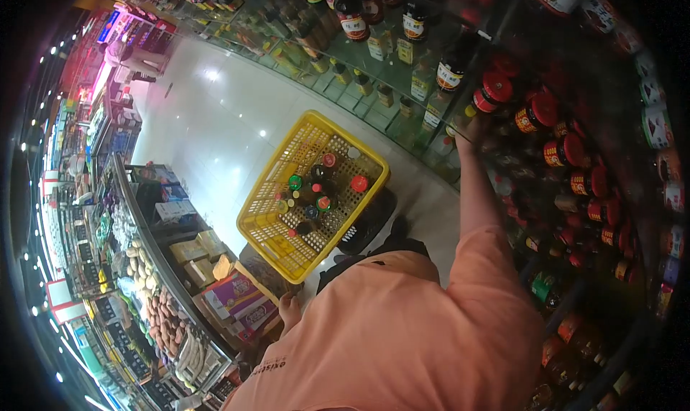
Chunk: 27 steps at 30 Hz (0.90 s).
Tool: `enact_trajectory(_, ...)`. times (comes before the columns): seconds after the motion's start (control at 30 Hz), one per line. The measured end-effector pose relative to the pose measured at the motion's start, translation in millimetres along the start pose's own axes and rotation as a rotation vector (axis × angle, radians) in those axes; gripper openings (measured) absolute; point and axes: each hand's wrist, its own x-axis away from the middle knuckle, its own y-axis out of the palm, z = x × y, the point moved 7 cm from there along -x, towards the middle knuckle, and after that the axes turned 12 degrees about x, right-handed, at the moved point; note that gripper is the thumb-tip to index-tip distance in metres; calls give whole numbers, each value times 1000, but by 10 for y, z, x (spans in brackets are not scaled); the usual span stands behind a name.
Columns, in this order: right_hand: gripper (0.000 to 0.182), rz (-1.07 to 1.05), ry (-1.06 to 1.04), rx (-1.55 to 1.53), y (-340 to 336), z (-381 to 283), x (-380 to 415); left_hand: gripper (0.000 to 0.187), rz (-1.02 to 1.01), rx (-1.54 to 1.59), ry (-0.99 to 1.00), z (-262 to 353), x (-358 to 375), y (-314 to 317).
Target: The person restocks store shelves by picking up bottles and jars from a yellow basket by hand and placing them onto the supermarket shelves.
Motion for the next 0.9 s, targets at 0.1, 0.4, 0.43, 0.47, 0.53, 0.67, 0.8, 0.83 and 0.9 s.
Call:
enact_trajectory(0.1, 60, -29, -54, -68, 40, -14, -105, 28, 9, 31, -51, -91, 40, -7)
enact_trajectory(0.4, 61, -424, 143, -371, 265, 60, 92, 32, -67, 124, 45, 116, -313, 256)
enact_trajectory(0.43, 58, -550, 284, -283, 303, 119, 235, 34, -94, 72, 78, 219, -447, 324)
enact_trajectory(0.47, 56, -672, 424, -189, 309, 194, 397, 36, -122, 20, 110, 334, -587, 397)
enact_trajectory(0.53, 53, -733, 439, -296, 246, 216, 661, 42, -176, -145, 183, 530, -926, 557)
enact_trajectory(0.67, 42, -702, 120, -278, -1, 366, 1861, 55, -253, -444, 390, 1299, -1481, 1036)
enact_trajectory(0.8, 40, -1361, 264, -234, -587, 720, 3751, 75, -319, -663, 280, 1431, -2076, 1355)
enact_trajectory(0.83, 42, -1516, 511, -266, -932, 647, 4076, 81, -389, -808, 233, 1351, -2197, 1430)
enact_trajectory(0.9, 40, -1734, 562, -98, -1448, 639, 4625, 86, -492, -925, 142, 1283, -2319, 1531)
